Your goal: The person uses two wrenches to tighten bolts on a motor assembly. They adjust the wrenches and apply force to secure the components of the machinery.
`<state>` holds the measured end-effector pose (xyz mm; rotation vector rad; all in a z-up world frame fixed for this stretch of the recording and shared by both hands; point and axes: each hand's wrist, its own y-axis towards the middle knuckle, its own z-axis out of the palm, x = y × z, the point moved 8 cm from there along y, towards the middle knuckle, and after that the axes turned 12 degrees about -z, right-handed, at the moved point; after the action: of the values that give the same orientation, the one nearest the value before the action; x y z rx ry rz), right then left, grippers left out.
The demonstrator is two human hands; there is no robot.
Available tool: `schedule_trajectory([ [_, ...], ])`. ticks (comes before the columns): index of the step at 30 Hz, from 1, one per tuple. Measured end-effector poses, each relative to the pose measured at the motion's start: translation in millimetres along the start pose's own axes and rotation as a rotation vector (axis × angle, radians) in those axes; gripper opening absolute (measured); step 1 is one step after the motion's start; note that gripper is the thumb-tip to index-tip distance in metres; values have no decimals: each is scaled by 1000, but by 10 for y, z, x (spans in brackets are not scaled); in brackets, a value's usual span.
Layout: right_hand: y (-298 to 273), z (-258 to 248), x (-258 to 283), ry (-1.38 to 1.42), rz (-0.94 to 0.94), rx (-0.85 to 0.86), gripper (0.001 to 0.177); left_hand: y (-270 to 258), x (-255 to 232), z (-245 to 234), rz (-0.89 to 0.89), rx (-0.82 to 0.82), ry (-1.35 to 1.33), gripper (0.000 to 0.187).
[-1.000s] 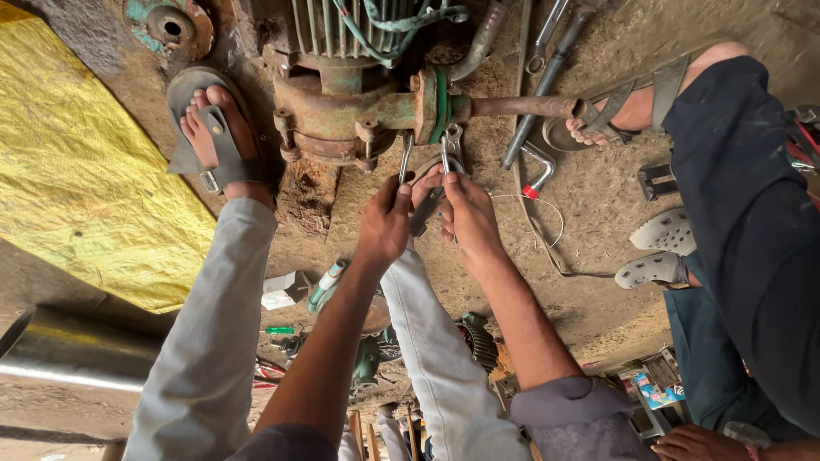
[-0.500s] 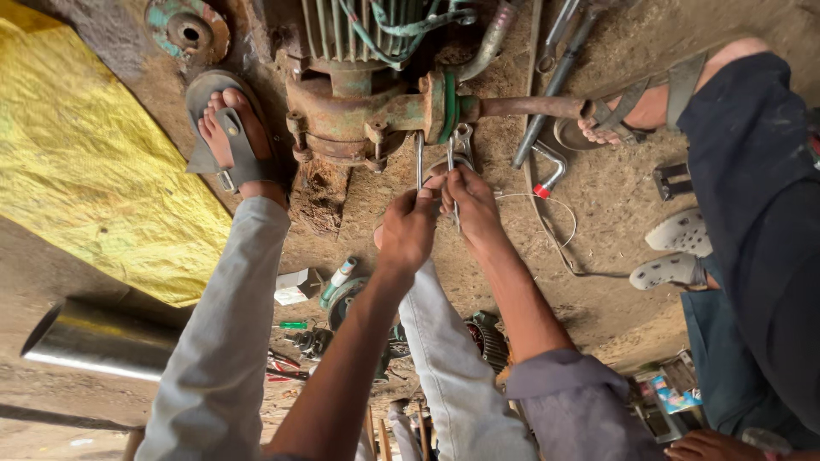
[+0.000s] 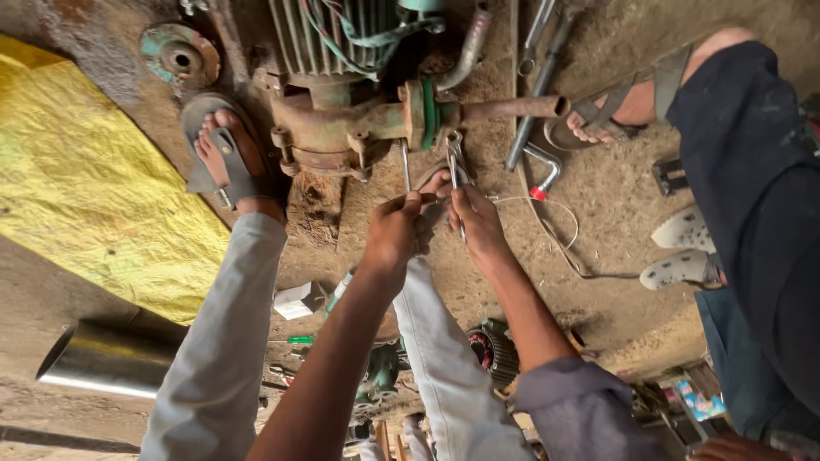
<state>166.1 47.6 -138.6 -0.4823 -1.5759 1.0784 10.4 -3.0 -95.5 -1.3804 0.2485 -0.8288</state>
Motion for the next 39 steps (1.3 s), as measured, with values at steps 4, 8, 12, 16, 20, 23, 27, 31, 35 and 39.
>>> schedule_trajectory([
  [4, -242, -24, 125, -24, 94, 6, 33, 162, 145, -131, 160, -78, 178, 41],
  [8, -163, 111, 376, -115, 168, -10, 29, 376, 74, -275, 309, -140, 390, 43],
  [12, -119, 280, 564, -101, 222, -27, 26, 400, -9, -332, 475, -136, 436, 45],
  [16, -115, 341, 555, -82, 257, -15, 28, 400, -4, -339, 447, -160, 466, 45],
  [20, -77, 326, 449, 1, 249, -52, 29, 379, 12, -330, 409, -145, 459, 44],
  [23, 32, 343, 400, 34, 193, -26, 30, 446, 56, -345, 389, -140, 454, 44],
  [27, 77, 364, 317, 122, 98, -5, 33, 614, 155, -392, 444, -120, 423, 41],
  [31, -112, 375, 208, 202, 200, -33, 27, 682, 205, -425, 488, -39, 342, 41],
  [35, -269, 423, 317, 166, 251, -38, 30, 576, 177, -360, 447, -13, 347, 41],
  [39, -189, 443, 420, 36, 310, -101, 29, 451, 63, -281, 406, -19, 357, 42],
])
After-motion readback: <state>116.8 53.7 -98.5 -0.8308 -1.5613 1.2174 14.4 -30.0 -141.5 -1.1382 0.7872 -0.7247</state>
